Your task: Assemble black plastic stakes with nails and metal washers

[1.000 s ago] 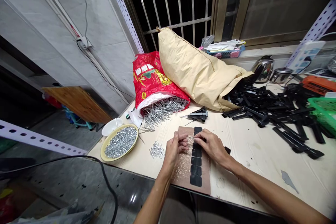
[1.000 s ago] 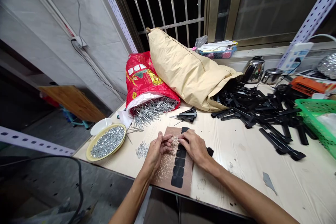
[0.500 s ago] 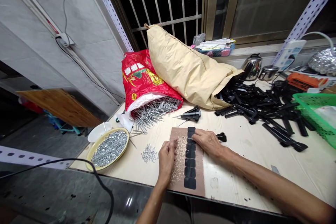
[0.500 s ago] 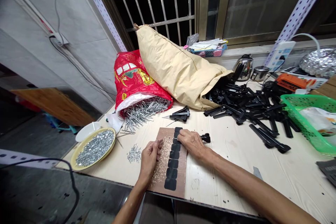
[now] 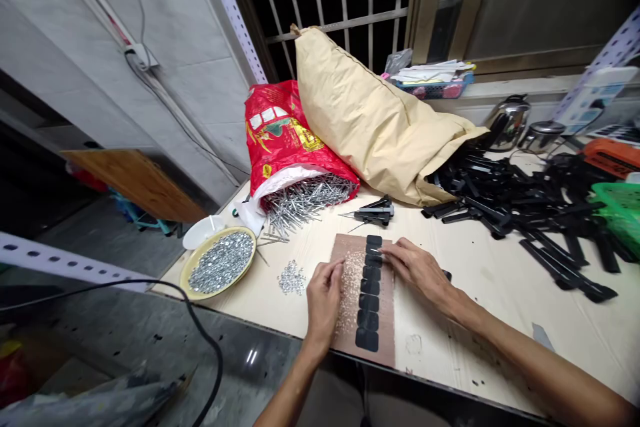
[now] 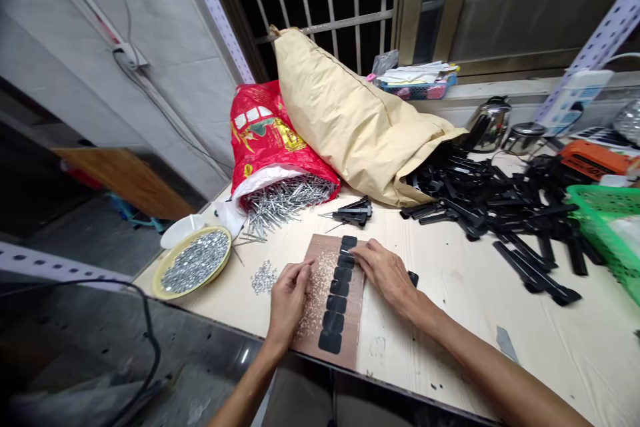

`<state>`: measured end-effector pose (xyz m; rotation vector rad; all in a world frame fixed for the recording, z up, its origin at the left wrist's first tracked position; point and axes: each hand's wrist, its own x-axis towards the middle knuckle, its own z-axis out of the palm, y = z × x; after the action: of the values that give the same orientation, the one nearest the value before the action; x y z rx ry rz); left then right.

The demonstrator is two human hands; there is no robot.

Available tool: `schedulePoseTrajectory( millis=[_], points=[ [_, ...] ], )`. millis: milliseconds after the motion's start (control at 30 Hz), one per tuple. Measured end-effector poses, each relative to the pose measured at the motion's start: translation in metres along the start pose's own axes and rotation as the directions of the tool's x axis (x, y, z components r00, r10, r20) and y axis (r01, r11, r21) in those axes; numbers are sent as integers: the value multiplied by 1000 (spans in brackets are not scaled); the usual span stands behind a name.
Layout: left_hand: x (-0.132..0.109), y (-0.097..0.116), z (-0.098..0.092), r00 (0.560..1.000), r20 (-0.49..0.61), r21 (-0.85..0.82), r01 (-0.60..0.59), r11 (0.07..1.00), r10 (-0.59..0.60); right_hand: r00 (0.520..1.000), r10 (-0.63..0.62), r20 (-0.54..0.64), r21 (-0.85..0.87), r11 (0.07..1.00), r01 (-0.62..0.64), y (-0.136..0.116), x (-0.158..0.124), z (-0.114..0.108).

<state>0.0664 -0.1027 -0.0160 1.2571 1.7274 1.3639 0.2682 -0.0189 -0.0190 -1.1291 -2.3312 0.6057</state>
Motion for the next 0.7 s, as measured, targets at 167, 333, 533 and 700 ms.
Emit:
schedulePoseTrajectory(
  millis=[167,333,533,700],
  points=[
    [-15,20,-4,976,67,180,-215,960,206,998,-67,6,39,997,67,-18,-4,2],
    [2,-6,-55,960,-76,565,-180,805,269,995,-96,-11,-51,994,95,-27,-8,8],
    [30,-41,-106,977,7,790,-137,598,215,991,-132,-11,-116,985,130,-31,-11,18],
    [40,-47,-107,982,123,837,-181,517,146,991,-133,-5,-129,983,131,-34,-11,23]
  ],
)
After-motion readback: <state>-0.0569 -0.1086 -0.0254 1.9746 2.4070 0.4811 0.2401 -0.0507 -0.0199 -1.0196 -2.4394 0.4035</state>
